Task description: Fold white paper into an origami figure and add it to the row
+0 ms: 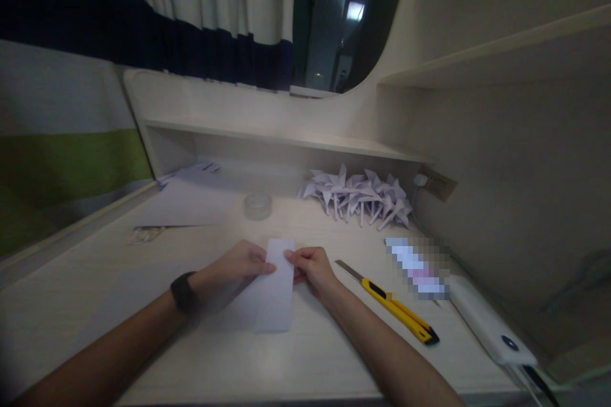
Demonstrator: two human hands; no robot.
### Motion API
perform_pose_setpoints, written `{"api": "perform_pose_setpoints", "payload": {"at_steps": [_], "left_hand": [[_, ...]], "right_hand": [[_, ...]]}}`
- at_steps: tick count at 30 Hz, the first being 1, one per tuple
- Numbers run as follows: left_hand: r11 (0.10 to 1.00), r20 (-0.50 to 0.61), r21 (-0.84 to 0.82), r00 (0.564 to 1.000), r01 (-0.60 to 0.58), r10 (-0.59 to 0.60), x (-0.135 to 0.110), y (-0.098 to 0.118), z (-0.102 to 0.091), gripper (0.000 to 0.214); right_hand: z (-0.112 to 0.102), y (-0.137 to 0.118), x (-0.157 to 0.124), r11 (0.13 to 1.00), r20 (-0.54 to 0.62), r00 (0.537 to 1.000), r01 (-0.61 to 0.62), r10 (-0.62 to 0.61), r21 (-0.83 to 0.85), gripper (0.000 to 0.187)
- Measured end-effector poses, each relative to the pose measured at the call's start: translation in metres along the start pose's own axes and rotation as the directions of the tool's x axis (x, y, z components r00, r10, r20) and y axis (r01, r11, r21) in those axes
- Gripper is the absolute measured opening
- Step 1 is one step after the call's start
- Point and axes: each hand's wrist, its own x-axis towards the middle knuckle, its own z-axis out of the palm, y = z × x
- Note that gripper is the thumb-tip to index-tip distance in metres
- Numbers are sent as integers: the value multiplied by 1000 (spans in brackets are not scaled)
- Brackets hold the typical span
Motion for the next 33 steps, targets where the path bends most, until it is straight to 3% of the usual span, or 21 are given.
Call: {"api": "perform_pose_setpoints", "payload": {"at_steps": [5, 33], "left_hand": [[1000, 23, -3, 1000, -1, 1, 0, -2, 0, 43], [997, 116, -54, 992, 57, -50, -8, 8, 0, 35]], "right_hand": [[1, -2, -1, 997, 20, 1000, 1, -2, 71, 39], [3, 1, 1, 990, -130, 991, 53, -36, 130, 32]]}}
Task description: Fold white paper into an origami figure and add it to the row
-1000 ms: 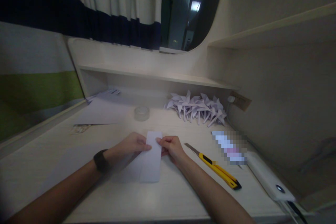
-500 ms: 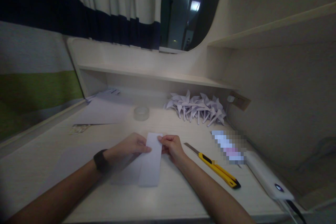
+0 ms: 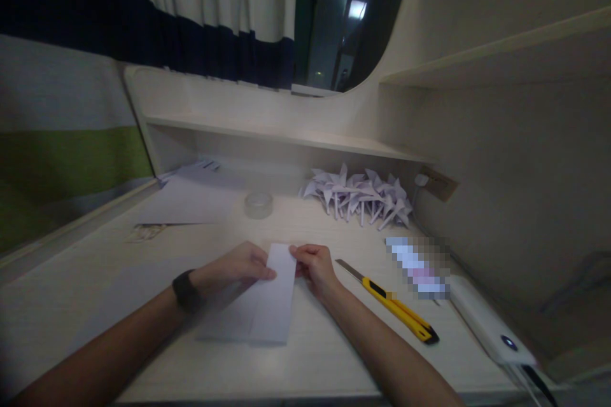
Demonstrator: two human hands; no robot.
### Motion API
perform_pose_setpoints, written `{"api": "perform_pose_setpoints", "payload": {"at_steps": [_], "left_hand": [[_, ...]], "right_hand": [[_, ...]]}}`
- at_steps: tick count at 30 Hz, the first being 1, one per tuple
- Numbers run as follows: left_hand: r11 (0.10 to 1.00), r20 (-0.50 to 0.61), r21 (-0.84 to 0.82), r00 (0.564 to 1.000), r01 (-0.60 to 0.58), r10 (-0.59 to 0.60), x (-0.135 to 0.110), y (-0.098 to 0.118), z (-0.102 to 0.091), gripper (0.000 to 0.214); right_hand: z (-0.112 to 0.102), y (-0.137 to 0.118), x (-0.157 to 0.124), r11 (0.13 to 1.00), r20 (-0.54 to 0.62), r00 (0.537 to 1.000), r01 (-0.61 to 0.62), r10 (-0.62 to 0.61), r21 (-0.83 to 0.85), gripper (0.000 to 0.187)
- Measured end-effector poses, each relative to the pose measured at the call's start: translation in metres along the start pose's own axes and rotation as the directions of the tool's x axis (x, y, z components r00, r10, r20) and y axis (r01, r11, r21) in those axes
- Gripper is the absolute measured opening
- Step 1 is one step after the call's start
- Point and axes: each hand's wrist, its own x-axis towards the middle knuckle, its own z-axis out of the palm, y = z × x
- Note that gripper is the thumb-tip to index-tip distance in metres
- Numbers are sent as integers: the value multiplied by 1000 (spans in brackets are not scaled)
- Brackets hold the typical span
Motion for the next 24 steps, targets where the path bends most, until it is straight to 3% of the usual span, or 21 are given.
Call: {"api": "perform_pose_setpoints", "payload": {"at_steps": [13, 19, 24], "left_hand": [[998, 56, -64, 998, 1, 3, 1, -6, 1, 35], [997, 28, -69, 999, 20, -19, 0, -4, 1, 36], [999, 11, -41, 1000, 9, -8, 1, -4, 0, 37]], "right_hand": [[0, -2, 2, 998, -1, 1000, -18, 18, 60, 26], [1, -1, 0, 1000, 8, 1000, 15, -15, 4, 36], [4, -2, -2, 997, -68, 996, 55, -59, -62, 43]]}}
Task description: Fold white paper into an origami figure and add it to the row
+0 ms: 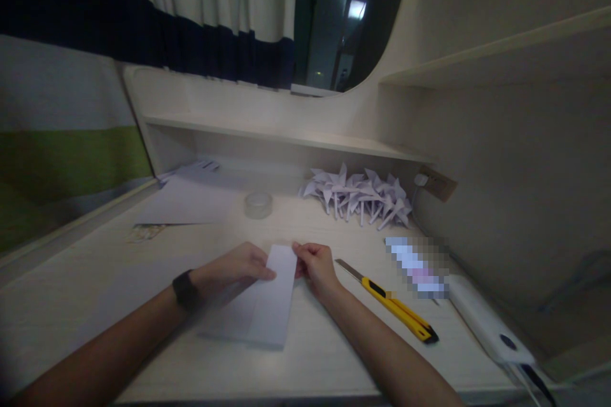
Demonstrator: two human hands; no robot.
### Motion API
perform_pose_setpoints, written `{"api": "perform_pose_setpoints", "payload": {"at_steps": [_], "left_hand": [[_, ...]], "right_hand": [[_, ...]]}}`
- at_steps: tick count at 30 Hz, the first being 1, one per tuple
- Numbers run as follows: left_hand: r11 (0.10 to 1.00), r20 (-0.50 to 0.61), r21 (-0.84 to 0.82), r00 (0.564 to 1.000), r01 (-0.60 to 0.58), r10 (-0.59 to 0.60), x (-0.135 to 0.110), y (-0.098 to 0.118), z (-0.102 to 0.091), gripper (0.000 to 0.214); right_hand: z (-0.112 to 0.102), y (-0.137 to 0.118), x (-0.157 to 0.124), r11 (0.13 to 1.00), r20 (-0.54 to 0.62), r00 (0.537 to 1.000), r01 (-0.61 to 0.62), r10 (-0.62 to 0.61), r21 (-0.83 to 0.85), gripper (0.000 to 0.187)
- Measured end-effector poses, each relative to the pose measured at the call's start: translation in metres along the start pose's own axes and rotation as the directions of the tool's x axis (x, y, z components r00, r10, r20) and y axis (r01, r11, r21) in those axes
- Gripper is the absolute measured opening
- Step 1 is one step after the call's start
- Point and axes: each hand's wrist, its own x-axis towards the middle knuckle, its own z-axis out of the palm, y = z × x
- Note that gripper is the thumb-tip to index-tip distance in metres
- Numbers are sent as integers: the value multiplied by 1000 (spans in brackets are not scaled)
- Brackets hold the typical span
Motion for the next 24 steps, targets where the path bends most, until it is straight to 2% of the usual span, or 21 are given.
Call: {"api": "perform_pose_setpoints", "payload": {"at_steps": [6, 13, 20, 24], "left_hand": [[999, -44, -30, 999, -17, 16, 2, -6, -1, 35], [996, 3, -86, 1000, -8, 8, 1, -5, 1, 35], [997, -16, -76, 1000, -2, 0, 2, -7, 1, 34], [997, -9, -77, 1000, 3, -3, 2, -8, 2, 33]], "right_hand": [[1, 0, 0, 1000, 32, 999, -12, 12, 1, 45], [4, -6, -4, 993, -100, 992, 60, -71, -106, 42], [3, -3, -1, 994, 10, 997, 72, -72, -76, 44], [4, 1, 0, 985, -24, 991, 127, -131, -114, 49]]}}
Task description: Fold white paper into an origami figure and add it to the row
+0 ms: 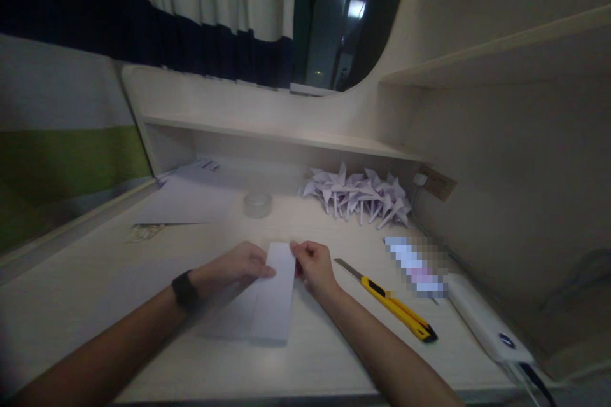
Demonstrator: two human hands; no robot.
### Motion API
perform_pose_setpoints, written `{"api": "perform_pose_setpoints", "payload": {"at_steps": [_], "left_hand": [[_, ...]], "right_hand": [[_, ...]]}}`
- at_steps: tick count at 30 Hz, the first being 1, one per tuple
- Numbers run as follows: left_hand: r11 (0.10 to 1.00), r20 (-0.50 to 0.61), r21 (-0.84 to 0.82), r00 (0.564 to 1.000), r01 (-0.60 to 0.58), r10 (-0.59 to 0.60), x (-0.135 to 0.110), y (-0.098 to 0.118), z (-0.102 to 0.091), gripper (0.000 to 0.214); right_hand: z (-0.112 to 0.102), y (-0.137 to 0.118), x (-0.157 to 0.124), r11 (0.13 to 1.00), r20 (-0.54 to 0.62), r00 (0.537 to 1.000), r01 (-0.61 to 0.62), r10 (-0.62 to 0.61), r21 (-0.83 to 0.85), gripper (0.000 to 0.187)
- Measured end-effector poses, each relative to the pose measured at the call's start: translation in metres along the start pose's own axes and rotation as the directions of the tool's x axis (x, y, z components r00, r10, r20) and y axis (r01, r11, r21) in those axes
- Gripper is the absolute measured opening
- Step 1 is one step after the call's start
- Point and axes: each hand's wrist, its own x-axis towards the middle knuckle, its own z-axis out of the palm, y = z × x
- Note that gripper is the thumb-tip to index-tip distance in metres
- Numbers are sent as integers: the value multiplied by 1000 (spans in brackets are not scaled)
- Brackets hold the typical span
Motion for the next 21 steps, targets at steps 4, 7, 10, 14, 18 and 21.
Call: {"api": "perform_pose_setpoints", "payload": {"at_steps": [4, 7, 10, 14, 18, 21], "left_hand": [[1000, 35, 5, 999, 4, -4, -1, 1, 0, 32], [999, 33, 48, 999, 4, -5, -1, 2, -1, 35], [999, 26, 48, 1000, -6, 5, -2, 4, -1, 36], [999, 22, 36, 1000, -5, 4, -2, 5, 1, 35], [1000, 17, 21, 1000, 3, -3, -2, 5, 3, 34], [1000, -10, 20, 1000, 6, -6, -1, 5, 3, 33]], "right_hand": [[-1, 4, 2, 999, -7, 1000, 29, -29, 30, 52], [-3, 4, 3, 997, 10, 997, 71, -71, -16, 48], [-4, 1, 1, 986, 0, 995, 96, -97, -134, 51], [-4, 0, -1, 993, 18, 998, 65, -63, -101, 55], [-8, 0, 2, 999, 104, 994, -37, 33, 35, 53], [-12, -3, 4, 988, 71, 996, -66, 56, 139, 54]]}}
